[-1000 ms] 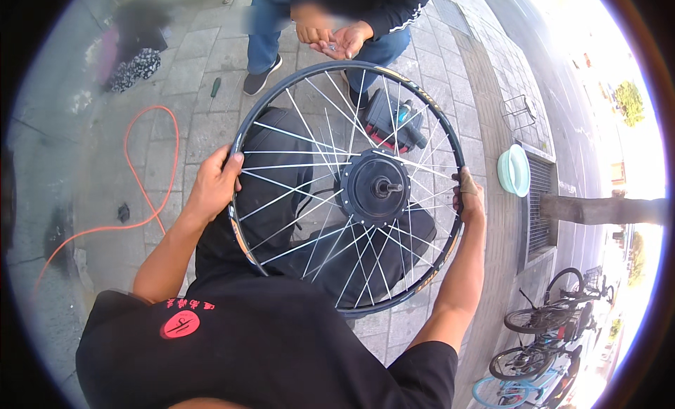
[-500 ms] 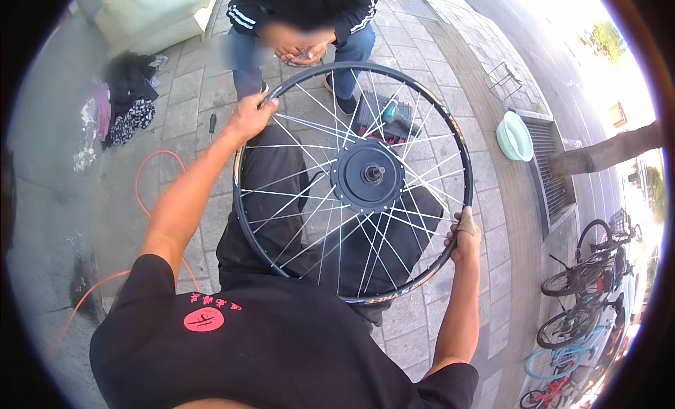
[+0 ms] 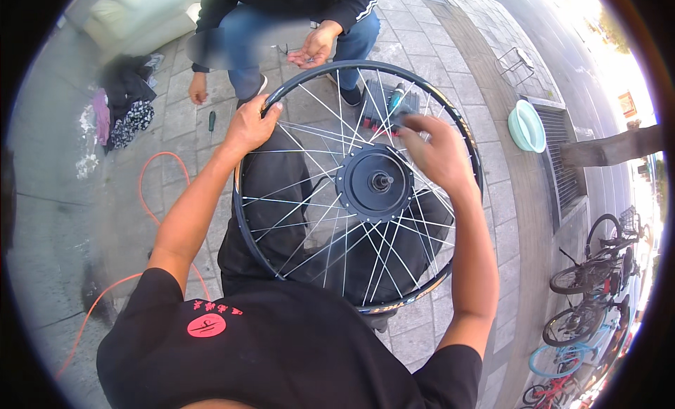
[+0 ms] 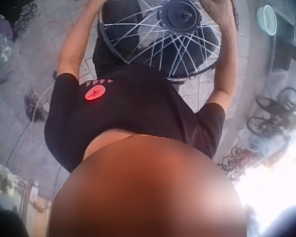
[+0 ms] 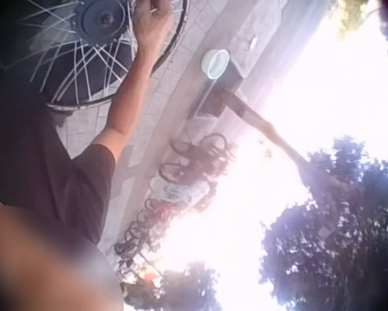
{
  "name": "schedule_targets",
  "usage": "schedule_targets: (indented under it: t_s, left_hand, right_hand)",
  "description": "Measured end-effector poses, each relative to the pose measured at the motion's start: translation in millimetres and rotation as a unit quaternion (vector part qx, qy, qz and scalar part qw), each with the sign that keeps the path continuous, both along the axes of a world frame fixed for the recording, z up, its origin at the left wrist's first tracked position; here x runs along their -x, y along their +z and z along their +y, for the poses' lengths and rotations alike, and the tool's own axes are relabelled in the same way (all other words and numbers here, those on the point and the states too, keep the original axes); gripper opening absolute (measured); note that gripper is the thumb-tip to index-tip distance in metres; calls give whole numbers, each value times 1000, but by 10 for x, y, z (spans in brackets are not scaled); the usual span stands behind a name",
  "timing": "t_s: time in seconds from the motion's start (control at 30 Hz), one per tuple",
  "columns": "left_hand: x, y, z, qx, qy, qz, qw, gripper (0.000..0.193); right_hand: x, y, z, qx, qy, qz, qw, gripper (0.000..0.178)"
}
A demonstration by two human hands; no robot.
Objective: The person inserts and tensions bicycle spokes into a wheel rim and hub, working with another person who assists by tightening the spoke nipples. The wheel is held steady while the person threads each spoke through the rim and hub, then rotates the wheel to continue the process.
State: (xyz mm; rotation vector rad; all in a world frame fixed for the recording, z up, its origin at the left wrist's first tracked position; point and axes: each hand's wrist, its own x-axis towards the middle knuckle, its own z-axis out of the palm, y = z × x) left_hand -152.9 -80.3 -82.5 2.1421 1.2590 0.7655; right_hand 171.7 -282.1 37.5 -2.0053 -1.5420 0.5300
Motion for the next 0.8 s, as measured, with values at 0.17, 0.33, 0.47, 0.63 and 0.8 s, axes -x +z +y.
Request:
schedule_targets:
  t_s: [0.17,0.33,0.47,0.63,0.8]
  left_hand:
    - [-18,13,-14,-22,29,-76,996,46]
    - [121,-34,13,-62,130,-215,966,49]
    - [43,190,-216,-186,39,-180,965,35]
    - [-529,450,-555,191,-124,-107,968,30]
    - [-950,473,-592,267,-173,31,948,36]
  right_hand:
    - [684,-166,855,144,244,-102,953,37]
    - [472,-298,1118,114,162,-36,979,29]
    - [148,-345,944,102,-96,197,970,29]
    - [-185,-373,351,-54,-275,433,857,27]
    - [-598,-639,-501,-133,-322,554,756,26]
